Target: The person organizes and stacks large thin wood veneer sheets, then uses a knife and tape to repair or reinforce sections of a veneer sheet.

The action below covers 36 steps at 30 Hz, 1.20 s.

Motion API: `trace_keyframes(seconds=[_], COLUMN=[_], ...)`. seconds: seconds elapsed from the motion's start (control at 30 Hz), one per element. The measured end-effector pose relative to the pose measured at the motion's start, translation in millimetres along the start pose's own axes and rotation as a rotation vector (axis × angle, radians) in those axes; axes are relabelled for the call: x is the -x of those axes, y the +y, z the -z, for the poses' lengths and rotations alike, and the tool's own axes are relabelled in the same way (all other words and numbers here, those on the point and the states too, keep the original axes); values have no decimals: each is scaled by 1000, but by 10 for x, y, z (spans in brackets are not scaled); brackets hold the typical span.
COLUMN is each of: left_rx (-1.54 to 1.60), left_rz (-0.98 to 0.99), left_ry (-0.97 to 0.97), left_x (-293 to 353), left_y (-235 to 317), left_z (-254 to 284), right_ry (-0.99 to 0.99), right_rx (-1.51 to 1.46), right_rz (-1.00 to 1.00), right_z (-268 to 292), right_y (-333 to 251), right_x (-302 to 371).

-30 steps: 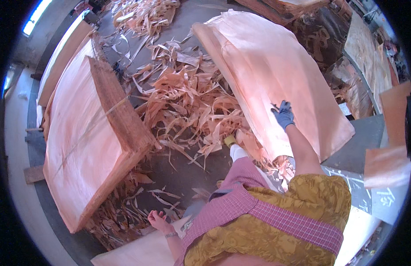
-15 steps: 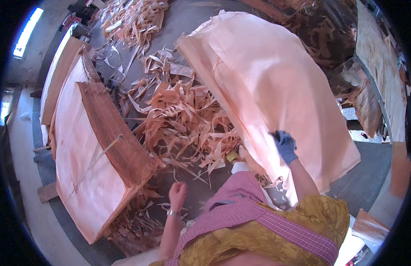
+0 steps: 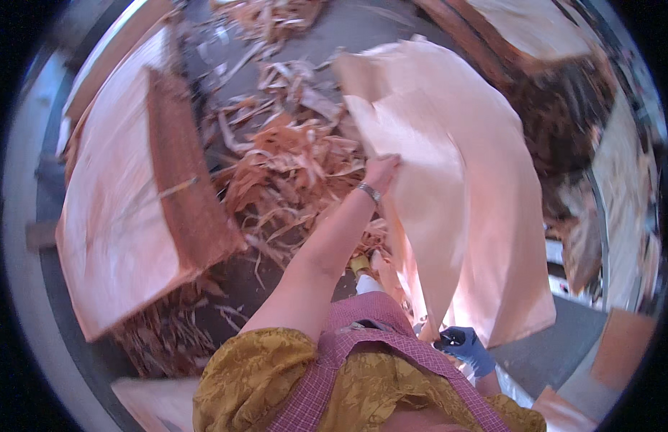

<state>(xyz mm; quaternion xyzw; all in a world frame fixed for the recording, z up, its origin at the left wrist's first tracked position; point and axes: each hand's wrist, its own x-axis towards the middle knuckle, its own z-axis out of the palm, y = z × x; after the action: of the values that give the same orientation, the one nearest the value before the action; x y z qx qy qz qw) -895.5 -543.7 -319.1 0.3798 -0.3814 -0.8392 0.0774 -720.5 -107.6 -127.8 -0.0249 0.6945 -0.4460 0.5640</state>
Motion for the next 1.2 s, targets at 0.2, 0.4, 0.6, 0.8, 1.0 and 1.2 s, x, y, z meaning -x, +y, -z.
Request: trace_keyframes(seconds=[0.2, 0.4, 0.6, 0.8, 1.0, 1.2], left_rx=[178, 605, 925, 932, 861, 811], left_rz=[-446, -809, -1128, -1230, -1235, -1139], left_ry=[139, 573, 830, 1290, 1633, 2040], left_x=[1421, 4112, 6680, 8537, 9894, 10658], left_y=[2034, 3016, 2618, 1986, 1621, 1329], left_z=[1323, 3646, 5796, 7075, 7767, 8398], right_ry=[-258, -500, -580, -710, -915, -1306], right_rx=[397, 923, 1173, 1302, 1382, 1297], right_rz=[183, 635, 1027, 1482, 1765, 2052], right_z=[-598, -1933, -4531, -7465, -10156, -12764], right_y=[-786, -1967, -3439, -4082, -4141, -3495], right_x=[-638, -1706, -1759, -1155, -790, -750])
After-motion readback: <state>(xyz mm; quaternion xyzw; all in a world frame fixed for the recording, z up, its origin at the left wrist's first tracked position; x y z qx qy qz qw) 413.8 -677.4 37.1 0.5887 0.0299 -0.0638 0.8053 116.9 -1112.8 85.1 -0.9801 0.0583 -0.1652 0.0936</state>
